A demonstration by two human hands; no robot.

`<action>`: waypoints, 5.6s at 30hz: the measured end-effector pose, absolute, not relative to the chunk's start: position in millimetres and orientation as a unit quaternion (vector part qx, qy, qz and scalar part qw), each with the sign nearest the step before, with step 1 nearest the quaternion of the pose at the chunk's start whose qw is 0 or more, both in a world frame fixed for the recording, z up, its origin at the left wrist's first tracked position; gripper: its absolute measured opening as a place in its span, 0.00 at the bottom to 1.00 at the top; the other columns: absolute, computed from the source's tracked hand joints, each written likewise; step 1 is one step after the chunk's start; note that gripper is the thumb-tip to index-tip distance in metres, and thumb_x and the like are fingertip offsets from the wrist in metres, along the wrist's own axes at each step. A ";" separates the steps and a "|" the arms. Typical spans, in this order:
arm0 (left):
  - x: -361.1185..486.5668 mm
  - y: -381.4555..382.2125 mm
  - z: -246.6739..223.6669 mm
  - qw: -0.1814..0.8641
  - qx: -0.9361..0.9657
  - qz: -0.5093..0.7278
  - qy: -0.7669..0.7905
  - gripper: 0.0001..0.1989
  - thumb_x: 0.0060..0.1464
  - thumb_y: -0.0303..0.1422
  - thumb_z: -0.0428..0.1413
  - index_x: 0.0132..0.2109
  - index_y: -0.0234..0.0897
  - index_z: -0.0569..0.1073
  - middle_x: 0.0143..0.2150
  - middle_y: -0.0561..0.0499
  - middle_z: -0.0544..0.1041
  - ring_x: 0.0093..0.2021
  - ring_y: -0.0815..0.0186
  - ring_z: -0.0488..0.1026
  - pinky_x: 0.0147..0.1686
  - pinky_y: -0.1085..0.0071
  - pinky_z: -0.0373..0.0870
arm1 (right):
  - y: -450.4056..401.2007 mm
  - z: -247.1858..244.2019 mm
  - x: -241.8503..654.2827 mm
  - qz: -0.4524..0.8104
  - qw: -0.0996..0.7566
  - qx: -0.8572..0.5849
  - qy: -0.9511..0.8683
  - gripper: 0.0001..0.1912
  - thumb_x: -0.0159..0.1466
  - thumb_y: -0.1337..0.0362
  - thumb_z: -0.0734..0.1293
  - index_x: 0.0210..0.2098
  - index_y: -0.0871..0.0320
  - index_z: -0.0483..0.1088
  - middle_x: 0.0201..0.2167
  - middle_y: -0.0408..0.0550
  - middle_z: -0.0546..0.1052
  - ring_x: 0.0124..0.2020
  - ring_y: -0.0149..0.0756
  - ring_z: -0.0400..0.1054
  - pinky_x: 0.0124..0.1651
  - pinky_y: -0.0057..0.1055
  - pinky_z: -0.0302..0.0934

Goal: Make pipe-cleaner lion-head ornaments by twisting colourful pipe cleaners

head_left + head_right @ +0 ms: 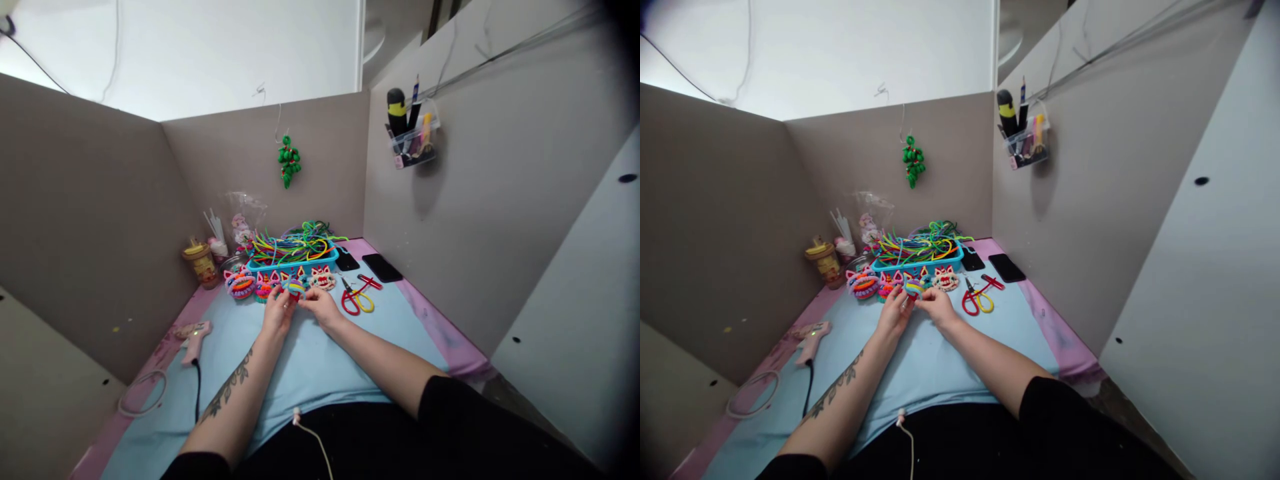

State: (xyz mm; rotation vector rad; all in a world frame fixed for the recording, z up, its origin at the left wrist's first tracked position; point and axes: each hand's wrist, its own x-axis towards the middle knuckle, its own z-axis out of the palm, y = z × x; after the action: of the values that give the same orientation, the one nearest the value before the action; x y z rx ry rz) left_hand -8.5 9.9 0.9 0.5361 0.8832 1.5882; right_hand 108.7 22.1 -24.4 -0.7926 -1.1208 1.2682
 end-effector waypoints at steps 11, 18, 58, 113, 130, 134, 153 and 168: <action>-9.0 5.6 6.6 0.536 0.255 0.717 0.366 0.22 0.45 0.25 0.61 0.47 0.41 0.64 0.25 0.59 0.68 0.25 0.73 0.71 0.30 0.75 0.69 | 25.7 -24.7 114.9 0.451 0.586 -0.361 -0.568 0.08 0.49 0.61 0.68 0.26 0.57 0.65 0.20 0.38 0.68 0.22 0.28 0.60 0.27 0.26 0.55; -9.5 7.3 1.8 0.561 0.258 0.686 0.384 0.23 0.44 0.26 0.62 0.47 0.40 0.62 0.30 0.54 0.72 0.28 0.69 0.74 0.33 0.69 0.72 | 27.5 -22.7 115.0 0.518 0.579 -0.337 -0.532 0.11 0.48 0.58 0.69 0.25 0.56 0.64 0.17 0.38 0.69 0.19 0.28 0.60 0.24 0.26 0.55; -4.5 1.9 1.2 0.487 0.331 0.678 0.440 0.36 0.38 0.36 0.65 0.53 0.41 0.58 0.28 0.57 0.70 0.25 0.70 0.72 0.28 0.72 0.68 | 33.1 -30.0 112.8 0.477 0.612 -0.401 -0.487 0.08 0.46 0.61 0.68 0.24 0.58 0.68 0.18 0.40 0.70 0.20 0.30 0.62 0.25 0.27 0.57; -7.8 4.0 3.5 0.536 0.312 0.683 0.385 0.33 0.35 0.32 0.66 0.49 0.41 0.61 0.26 0.59 0.70 0.25 0.72 0.71 0.31 0.73 0.68 | 33.2 -25.1 114.1 0.482 0.580 -0.377 -0.537 0.08 0.49 0.62 0.67 0.27 0.58 0.66 0.19 0.40 0.72 0.20 0.30 0.65 0.24 0.27 0.60; -4.7 -1.4 7.1 0.479 0.369 0.688 0.402 0.33 0.37 0.34 0.65 0.50 0.40 0.60 0.25 0.59 0.68 0.27 0.71 0.71 0.33 0.71 0.69 | 22.0 -14.7 124.8 0.262 0.555 -0.413 -0.672 0.06 0.53 0.68 0.61 0.25 0.56 0.69 0.20 0.40 0.71 0.24 0.31 0.64 0.31 0.27 0.56; -5.7 0.9 4.6 0.501 0.342 0.682 0.408 0.33 0.36 0.33 0.65 0.51 0.39 0.61 0.27 0.57 0.69 0.27 0.71 0.71 0.32 0.71 0.69 | 24.7 -17.1 118.8 0.376 0.585 -0.397 -0.599 0.03 0.51 0.66 0.63 0.24 0.58 0.69 0.19 0.40 0.71 0.23 0.31 0.63 0.28 0.26 0.57; -5.8 -0.5 6.7 0.472 0.366 0.688 0.411 0.33 0.38 0.34 0.65 0.51 0.42 0.59 0.25 0.61 0.68 0.25 0.71 0.71 0.31 0.71 0.70 | 19.8 -9.6 127.7 0.150 0.551 -0.381 -0.727 0.07 0.57 0.70 0.61 0.26 0.57 0.70 0.26 0.44 0.70 0.30 0.32 0.63 0.35 0.28 0.56; -5.1 -0.7 6.3 0.495 0.348 0.681 0.413 0.33 0.36 0.34 0.66 0.49 0.40 0.60 0.25 0.59 0.70 0.26 0.70 0.72 0.32 0.69 0.70 | 24.4 -12.1 129.7 0.064 0.509 -0.355 -0.781 0.06 0.57 0.72 0.60 0.26 0.57 0.66 0.25 0.45 0.68 0.30 0.34 0.62 0.35 0.29 0.56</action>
State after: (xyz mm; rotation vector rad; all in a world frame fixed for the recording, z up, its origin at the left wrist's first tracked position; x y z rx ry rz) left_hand -5.1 -0.7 6.3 0.8435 1.0001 1.6508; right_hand 129.7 24.4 -12.1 -0.8543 -1.8822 0.1543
